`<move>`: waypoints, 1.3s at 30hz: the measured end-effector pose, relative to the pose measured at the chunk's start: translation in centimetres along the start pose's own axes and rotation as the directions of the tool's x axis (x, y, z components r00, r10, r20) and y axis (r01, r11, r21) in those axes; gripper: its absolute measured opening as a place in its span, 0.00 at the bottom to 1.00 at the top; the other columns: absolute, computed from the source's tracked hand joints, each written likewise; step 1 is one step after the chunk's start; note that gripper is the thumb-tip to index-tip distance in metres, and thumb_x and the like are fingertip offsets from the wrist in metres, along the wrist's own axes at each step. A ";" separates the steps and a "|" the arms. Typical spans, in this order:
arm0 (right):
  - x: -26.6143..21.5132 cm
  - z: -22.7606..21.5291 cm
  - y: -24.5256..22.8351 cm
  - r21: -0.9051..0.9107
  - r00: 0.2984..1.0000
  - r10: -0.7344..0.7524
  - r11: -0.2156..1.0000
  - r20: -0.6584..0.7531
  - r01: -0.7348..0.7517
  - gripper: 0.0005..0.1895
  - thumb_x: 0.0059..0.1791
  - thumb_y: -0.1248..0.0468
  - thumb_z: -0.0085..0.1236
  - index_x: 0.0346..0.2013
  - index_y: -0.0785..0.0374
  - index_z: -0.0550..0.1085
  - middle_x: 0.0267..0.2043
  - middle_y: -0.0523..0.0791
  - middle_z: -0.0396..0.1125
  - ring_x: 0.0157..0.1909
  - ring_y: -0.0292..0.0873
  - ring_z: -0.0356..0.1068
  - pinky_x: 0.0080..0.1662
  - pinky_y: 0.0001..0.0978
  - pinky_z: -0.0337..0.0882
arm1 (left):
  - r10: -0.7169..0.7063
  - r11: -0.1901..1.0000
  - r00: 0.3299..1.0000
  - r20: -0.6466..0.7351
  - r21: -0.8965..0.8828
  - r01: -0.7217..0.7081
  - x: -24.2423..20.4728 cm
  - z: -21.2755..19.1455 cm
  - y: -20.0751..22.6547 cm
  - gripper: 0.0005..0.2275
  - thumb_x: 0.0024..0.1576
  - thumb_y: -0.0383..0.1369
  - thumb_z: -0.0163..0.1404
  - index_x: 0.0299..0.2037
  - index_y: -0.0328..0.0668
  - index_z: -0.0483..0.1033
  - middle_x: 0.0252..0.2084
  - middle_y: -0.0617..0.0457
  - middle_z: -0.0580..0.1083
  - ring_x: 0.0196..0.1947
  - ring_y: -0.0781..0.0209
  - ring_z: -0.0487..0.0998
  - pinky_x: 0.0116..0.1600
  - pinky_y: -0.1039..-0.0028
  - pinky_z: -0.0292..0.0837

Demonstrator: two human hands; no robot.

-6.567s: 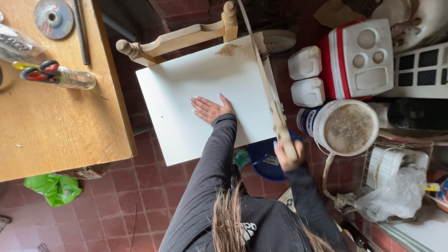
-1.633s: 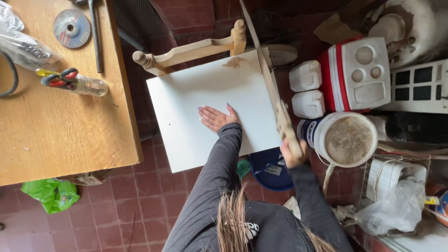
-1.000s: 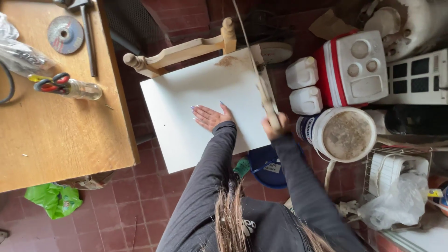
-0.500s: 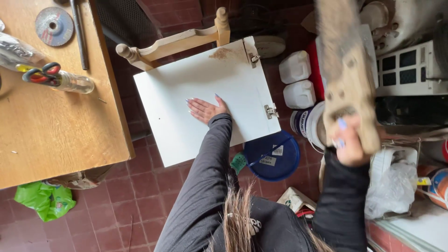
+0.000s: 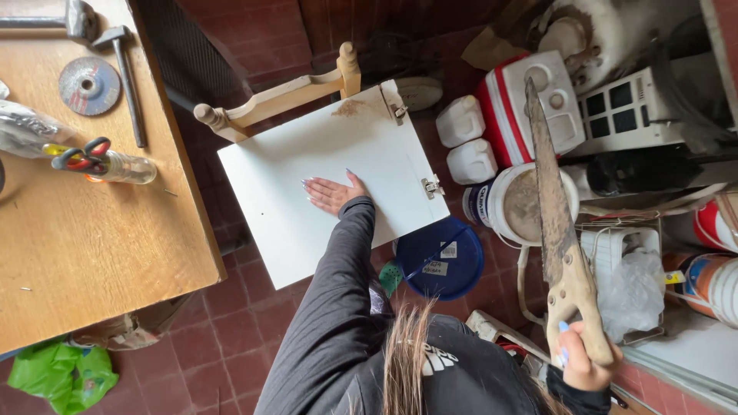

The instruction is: Sawing a white wooden board with a hand saw in a workshop

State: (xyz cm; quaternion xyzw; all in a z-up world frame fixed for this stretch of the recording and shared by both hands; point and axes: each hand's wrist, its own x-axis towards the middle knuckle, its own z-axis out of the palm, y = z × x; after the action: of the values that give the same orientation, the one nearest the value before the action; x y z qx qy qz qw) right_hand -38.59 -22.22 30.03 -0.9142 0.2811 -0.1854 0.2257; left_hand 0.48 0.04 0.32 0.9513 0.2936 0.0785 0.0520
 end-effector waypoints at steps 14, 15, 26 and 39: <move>-2.3 -2.5 -1.7 0.187 0.990 0.084 0.980 -0.110 -0.062 0.11 0.47 0.75 0.52 0.19 0.66 0.67 0.19 0.43 0.60 0.25 0.42 0.58 0.36 0.34 0.61 | 0.457 0.873 0.812 0.363 -0.356 -0.333 2.0 -2.5 -13.6 0.42 0.59 0.54 0.42 0.75 0.29 0.43 0.77 0.35 0.50 0.77 0.45 0.50 0.77 0.63 0.44; -2.2 -2.6 -1.7 0.197 0.991 0.069 0.979 -0.111 -0.046 0.11 0.47 0.75 0.52 0.19 0.66 0.67 0.19 0.43 0.60 0.25 0.42 0.58 0.36 0.34 0.61 | 0.448 0.876 0.822 0.351 -0.356 -0.325 0.9 -3.3 -15.6 0.42 0.59 0.54 0.42 0.75 0.29 0.43 0.77 0.35 0.50 0.77 0.45 0.50 0.77 0.63 0.44; -2.4 -3.8 -2.0 0.419 0.996 0.071 0.907 -0.046 -0.045 0.07 0.44 0.73 0.52 0.21 0.70 0.67 0.19 0.47 0.62 0.24 0.41 0.61 0.35 0.30 0.61 | 0.617 0.776 0.781 0.095 -0.236 -0.584 -9.6 -7.3 -28.4 0.42 0.49 0.50 0.51 0.76 0.46 0.51 0.77 0.46 0.54 0.77 0.48 0.49 0.73 0.50 0.49; -4.1 -1.4 2.2 0.063 0.467 -0.839 0.469 -0.281 0.881 0.33 0.47 0.94 0.54 0.57 0.59 0.67 0.40 0.60 0.67 0.25 0.53 0.58 0.27 0.36 0.56 | 0.542 0.833 0.833 0.112 -0.206 -0.514 -12.9 -7.7 -36.3 0.42 0.48 0.51 0.52 0.75 0.47 0.53 0.76 0.48 0.57 0.76 0.49 0.52 0.73 0.49 0.51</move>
State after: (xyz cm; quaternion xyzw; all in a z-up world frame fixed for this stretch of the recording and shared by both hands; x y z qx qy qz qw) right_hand -43.36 -21.87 29.21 -0.8773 -0.2176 -0.3968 0.1598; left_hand -31.39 22.94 1.13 0.9906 0.0057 0.0350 0.1321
